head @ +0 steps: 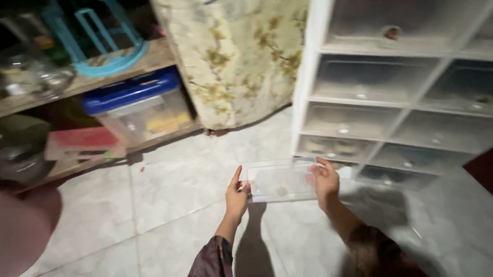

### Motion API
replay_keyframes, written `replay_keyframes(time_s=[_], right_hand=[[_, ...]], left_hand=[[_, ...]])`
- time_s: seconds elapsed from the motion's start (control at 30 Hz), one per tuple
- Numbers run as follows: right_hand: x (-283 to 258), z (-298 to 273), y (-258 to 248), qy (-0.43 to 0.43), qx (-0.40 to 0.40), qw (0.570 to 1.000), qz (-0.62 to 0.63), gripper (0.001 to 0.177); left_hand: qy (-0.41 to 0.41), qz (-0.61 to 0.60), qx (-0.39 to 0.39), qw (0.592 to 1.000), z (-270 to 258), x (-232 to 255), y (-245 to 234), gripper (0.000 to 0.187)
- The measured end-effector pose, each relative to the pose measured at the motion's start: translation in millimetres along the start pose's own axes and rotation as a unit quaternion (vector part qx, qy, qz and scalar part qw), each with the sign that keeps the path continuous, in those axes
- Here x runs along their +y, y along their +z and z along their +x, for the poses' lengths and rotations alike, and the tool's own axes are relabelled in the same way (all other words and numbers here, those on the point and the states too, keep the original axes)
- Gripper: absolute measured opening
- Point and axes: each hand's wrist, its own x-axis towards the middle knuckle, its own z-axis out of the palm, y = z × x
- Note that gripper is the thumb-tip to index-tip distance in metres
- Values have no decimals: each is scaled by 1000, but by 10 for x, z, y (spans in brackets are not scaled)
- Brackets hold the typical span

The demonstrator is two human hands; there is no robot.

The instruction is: The person assembles a modular shoe cabinet by repeatedly picking up transparent plastic drawer fronts from the floor and inserting them into the white frame slots. The person aligns and slides each drawer front into place one at a time, completing the assembly of the cabinet.

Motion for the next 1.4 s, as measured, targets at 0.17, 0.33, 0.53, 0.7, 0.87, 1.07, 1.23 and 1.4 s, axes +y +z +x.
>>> replay_keyframes(time_s=[0.17, 0.33, 0.53, 0.7, 0.87, 1.07, 1.23, 1.4], right_hand=[[322, 152, -694, 51, 62, 996, 26, 43], [460, 394, -1210, 36, 95, 994, 47, 41], [665, 721, -1593, 37, 115, 993, -8, 37], [843, 861, -1741, 25, 143, 987, 70, 26], [882, 932, -1748, 12, 159, 987, 19, 24], [852, 962, -1638, 56, 157, 984, 64, 26], [877, 1023, -1646, 36, 165, 985, 46, 22], [914, 1046, -1629, 61, 163, 982, 78, 20]], left_hand=[[-76, 19, -57, 995, -12, -238, 607, 70], [-94, 26, -72, 993, 60, -519, 1185, 72], [-71, 34, -61, 995, 219, -792, 1663, 77], [-77, 4, -38, 996, 302, -915, 1859, 75], [-45, 28, -3, 999, 316, -1051, 1892, 65], [-32, -9, 21, 999, 381, -1207, 1834, 56], [-43, -2, 26, 999, 438, -1156, 1869, 54], [-56, 2, 24, 998, 468, -1089, 1891, 54]])
